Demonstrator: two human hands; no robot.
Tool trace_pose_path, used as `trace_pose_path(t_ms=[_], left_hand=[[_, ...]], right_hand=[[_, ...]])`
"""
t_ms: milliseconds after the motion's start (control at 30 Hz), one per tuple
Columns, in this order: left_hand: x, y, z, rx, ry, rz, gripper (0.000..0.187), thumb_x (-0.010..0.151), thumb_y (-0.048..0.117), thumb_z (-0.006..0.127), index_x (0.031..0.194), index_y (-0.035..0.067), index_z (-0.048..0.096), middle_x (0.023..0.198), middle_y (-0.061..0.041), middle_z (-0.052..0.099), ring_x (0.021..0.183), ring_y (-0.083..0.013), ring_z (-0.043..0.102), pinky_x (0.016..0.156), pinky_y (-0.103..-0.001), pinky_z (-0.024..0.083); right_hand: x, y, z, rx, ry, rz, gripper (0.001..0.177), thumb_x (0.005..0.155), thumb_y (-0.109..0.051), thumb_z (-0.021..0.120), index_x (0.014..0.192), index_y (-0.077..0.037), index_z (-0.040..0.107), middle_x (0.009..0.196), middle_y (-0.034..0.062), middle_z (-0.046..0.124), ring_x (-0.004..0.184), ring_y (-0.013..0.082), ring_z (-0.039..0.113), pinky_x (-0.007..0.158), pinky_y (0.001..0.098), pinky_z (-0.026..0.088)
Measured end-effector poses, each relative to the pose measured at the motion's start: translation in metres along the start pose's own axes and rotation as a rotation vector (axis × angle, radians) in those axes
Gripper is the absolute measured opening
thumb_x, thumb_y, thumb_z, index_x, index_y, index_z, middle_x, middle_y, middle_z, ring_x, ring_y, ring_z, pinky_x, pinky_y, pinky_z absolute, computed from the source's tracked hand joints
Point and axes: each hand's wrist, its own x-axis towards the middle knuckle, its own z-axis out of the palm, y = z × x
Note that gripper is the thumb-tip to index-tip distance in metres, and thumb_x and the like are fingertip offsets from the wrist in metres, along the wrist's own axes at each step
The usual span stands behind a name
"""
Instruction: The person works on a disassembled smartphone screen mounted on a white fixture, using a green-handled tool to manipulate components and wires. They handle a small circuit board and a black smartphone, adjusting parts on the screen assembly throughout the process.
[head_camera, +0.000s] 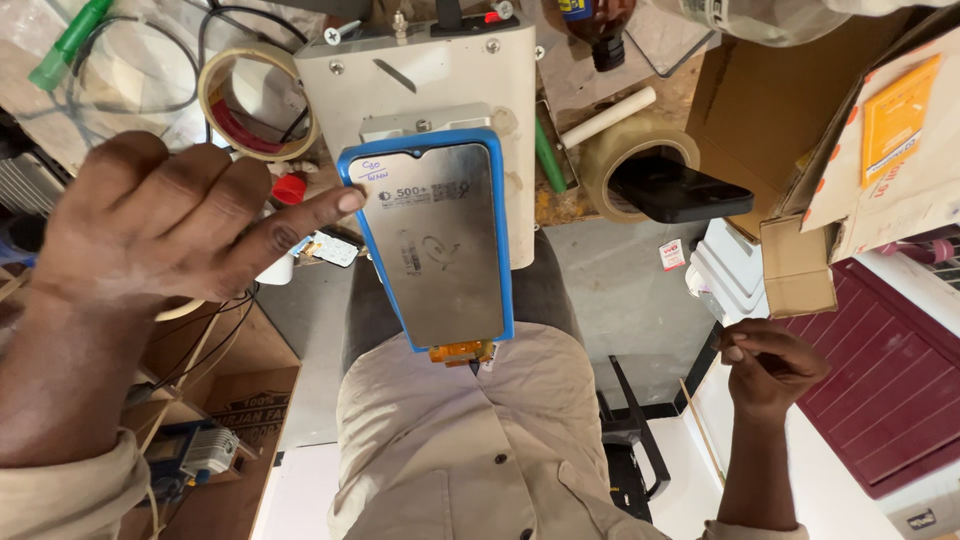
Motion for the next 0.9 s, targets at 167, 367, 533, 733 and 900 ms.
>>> trace_pose_path(t_ms=[167, 367, 533, 733, 900], left_hand=[[-0.008, -0.006, 0.004, 0.034, 0.019, 0.034, 0.043, 0.095, 0.028, 0.065, 0.137, 0.038, 0.066, 0.08, 0.005, 0.05, 0.082, -0.0117, 0.05, 0.072, -0.029, 0.044], [-0.048, -0.005, 0.013, -0.013, 0.005, 0.032, 0.048, 0.094, 0.035, 0.066, 0.142, 0.034, 0.066, 0.085, 0.002, 0.056, 0.084, -0.015, 0.053, 0.07, -0.031, 0.043], [-0.118, 0.003, 0.025, -0.011, 0.01, -0.008, 0.054, 0.099, 0.051, 0.067, 0.148, 0.028, 0.067, 0.088, -0.002, 0.057, 0.082, -0.0191, 0.052, 0.068, -0.034, 0.046], [-0.203, 0.035, 0.006, -0.158, -0.186, -0.217, 0.056, 0.09, 0.012, 0.061, 0.145, 0.021, 0.065, 0.085, -0.006, 0.058, 0.078, -0.0236, 0.053, 0.067, -0.035, 0.049], [-0.237, 0.058, 0.004, -0.15, -0.128, -0.21, 0.058, 0.092, 0.021, 0.061, 0.15, 0.02, 0.064, 0.083, -0.008, 0.06, 0.072, -0.021, 0.048, 0.064, -0.036, 0.045]], right_hand=[[0.009, -0.007, 0.006, -0.081, 0.015, 0.002, 0.008, 0.095, 0.003, 0.077, 0.102, 0.001, 0.074, 0.087, 0.0165, 0.073, 0.066, 0.0136, 0.07, 0.055, 0.0207, 0.053], [0.027, -0.024, 0.026, -0.12, -0.01, -0.026, 0.013, 0.097, 0.004, 0.075, 0.109, 0.0, 0.073, 0.088, 0.0171, 0.073, 0.064, 0.012, 0.068, 0.053, 0.0186, 0.051], [0.056, -0.05, 0.063, -0.206, -0.099, -0.053, 0.009, 0.097, 0.005, 0.076, 0.104, 0.002, 0.072, 0.09, 0.0189, 0.073, 0.063, 0.0117, 0.068, 0.053, 0.0194, 0.052], [0.103, -0.09, 0.111, -0.353, -0.178, -0.159, 0.014, 0.099, 0.009, 0.074, 0.113, 0.006, 0.07, 0.094, 0.0216, 0.072, 0.066, 0.0154, 0.07, 0.055, 0.0209, 0.055], [0.134, -0.115, 0.117, -0.408, -0.125, -0.118, 0.006, 0.11, 0.011, 0.069, 0.113, 0.009, 0.064, 0.1, 0.0189, 0.069, 0.077, 0.0174, 0.069, 0.067, 0.0245, 0.058]])
